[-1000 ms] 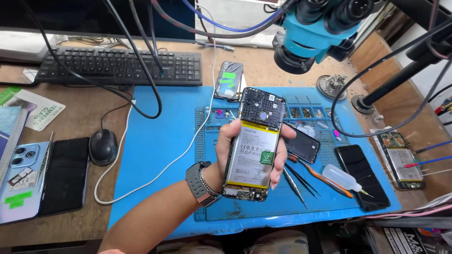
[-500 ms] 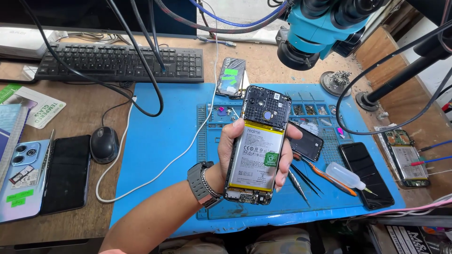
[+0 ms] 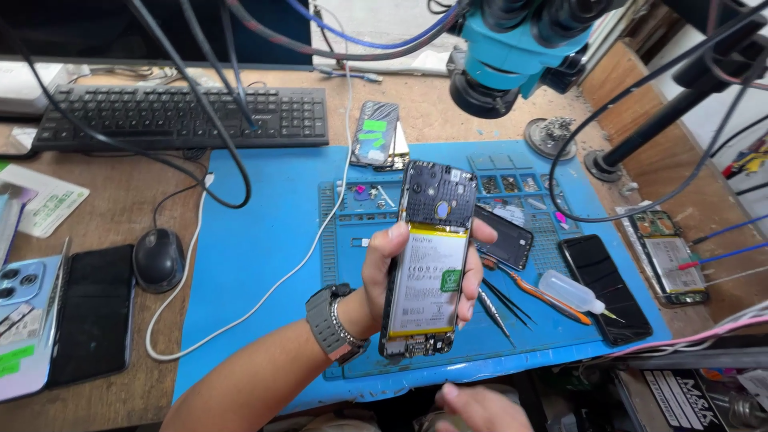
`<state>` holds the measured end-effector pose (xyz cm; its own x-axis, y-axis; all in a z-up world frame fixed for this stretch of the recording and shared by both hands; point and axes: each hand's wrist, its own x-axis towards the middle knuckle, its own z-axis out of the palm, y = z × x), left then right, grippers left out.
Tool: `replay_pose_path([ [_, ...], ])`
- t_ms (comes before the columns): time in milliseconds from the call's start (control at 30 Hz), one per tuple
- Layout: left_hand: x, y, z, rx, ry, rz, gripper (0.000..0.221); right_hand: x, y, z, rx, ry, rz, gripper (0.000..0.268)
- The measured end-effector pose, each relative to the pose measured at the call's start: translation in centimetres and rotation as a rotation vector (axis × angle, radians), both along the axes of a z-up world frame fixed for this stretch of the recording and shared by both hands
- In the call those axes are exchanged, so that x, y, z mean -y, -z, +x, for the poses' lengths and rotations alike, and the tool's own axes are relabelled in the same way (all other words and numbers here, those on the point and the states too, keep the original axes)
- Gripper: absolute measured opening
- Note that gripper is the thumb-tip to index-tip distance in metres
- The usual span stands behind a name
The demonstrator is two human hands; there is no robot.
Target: Reassembling a smartphone by connecting the battery and screen cables to the motherboard and testing the device.
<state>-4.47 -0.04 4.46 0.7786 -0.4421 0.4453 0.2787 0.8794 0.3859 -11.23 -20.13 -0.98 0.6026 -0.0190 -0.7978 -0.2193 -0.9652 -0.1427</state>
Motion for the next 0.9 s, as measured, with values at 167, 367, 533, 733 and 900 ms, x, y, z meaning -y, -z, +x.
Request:
replay_pose_path([
  [167, 1.5, 1.5, -0.7, -0.005, 0.014, 0.033, 0.081, -0.2, 1.4, -1.3, 1.56, -0.349, 0.87, 0.04],
  [367, 2.3, 2.4, -1.0, 0.009, 0.045, 0.095, 0.085, 2.2, 4.5, -0.1, 1.431, -0.46, 0.712, 0.03],
  [533, 2.3, 1.8, -1.0, 0.065, 0.114, 0.136, 0.095, 4.6, 9.1, 1.5, 1.099, -0.325, 0.602, 0.049],
  [733, 1.6, 0.6, 0.0, 0.129, -0.332, 0.504, 0.062, 4.6, 6.2, 0.8, 1.201, -0.155, 0.705, 0.036],
  [900, 1.9, -0.1, 0.4, 0.002, -0.393, 0.582, 0.047, 5.0, 7.6, 0.7, 1.452, -0.26, 0.659, 0.019],
])
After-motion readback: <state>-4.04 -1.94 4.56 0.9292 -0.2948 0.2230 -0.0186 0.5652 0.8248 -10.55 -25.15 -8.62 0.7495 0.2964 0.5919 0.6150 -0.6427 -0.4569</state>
